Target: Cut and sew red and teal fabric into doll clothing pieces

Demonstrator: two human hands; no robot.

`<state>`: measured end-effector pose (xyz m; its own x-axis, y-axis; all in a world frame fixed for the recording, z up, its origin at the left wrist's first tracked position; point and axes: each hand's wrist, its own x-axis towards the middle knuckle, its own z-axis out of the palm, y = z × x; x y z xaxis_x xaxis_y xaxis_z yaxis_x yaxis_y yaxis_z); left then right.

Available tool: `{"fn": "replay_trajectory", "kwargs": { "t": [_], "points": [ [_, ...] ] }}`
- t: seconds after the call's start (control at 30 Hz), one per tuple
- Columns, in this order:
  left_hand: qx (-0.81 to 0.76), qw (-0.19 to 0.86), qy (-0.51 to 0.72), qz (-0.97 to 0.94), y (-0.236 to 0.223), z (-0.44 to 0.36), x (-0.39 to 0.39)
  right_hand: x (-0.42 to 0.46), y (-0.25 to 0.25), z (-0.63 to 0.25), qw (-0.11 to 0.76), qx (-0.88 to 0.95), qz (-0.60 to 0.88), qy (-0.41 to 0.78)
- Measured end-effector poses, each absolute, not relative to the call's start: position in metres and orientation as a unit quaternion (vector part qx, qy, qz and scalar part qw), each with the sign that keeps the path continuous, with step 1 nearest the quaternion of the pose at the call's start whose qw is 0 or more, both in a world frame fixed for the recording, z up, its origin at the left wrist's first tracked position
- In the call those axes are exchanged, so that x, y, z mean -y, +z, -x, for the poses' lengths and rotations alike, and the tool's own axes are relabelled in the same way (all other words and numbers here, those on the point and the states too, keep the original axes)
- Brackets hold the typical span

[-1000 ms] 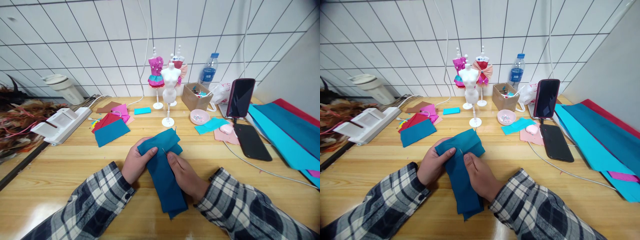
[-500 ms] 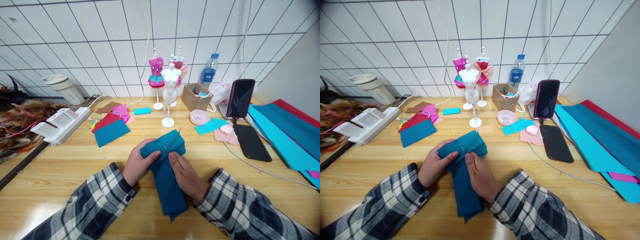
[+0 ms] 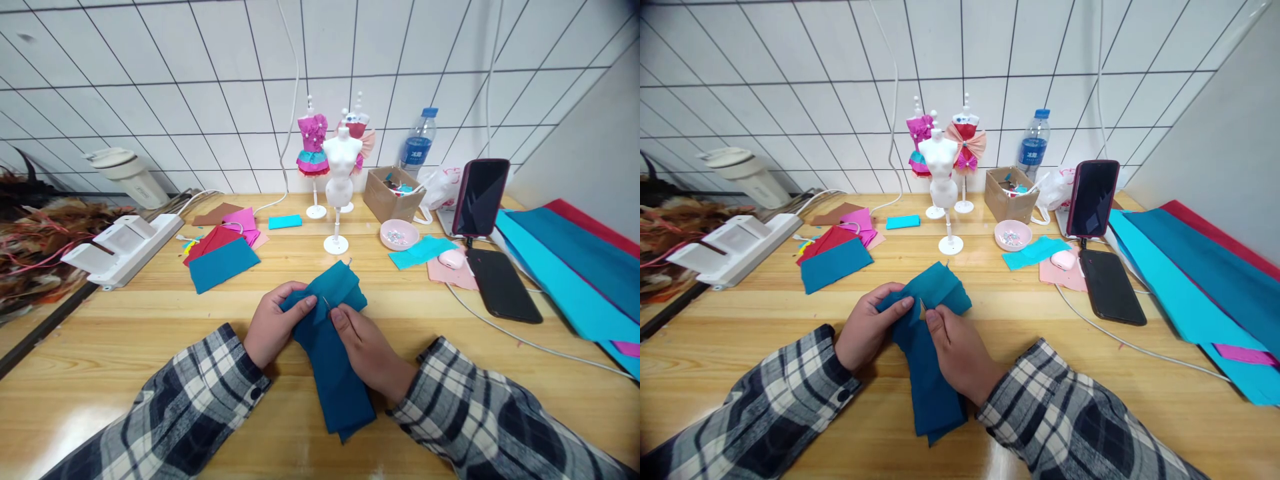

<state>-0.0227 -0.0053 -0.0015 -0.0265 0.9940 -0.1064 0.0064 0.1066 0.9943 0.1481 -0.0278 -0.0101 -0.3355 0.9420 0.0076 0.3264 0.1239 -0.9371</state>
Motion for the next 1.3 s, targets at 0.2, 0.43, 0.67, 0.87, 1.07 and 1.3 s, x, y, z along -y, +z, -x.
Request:
{"fn": "replay_trajectory", "kwargs": {
  "t": [0.2,0.43,0.67,0.87,1.07,1.3],
  "points": [
    [-0.517,0.544,0.469,-0.465,0.0008,0.0221,0.0073,0.0288,-0.0098,-0.1484,0.335,0.678,0.454,0.472],
    [-0.490,0.584,0.444,-0.469,0.0030,0.0213,0.0085,0.0285,-0.0101,-0.1492,0.332,0.684,0.457,0.462],
    [-0.500,0.588,0.434,-0.464,0.0031,0.0201,0.0086,0.0282,-0.0107,-0.1483,0.345,0.676,0.462,0.459],
    [-0.503,0.588,0.434,-0.461,0.0034,0.0195,0.0085,0.0269,-0.0102,-0.1476,0.343,0.680,0.468,0.448],
    [-0.498,0.588,0.437,-0.464,0.0026,0.0200,0.0081,0.0269,-0.0112,-0.1476,0.342,0.680,0.459,0.457],
    [-0.498,0.590,0.429,-0.469,0.0053,0.0190,0.0093,0.0278,-0.0097,-0.1484,0.341,0.685,0.445,0.465]
  ]
}}
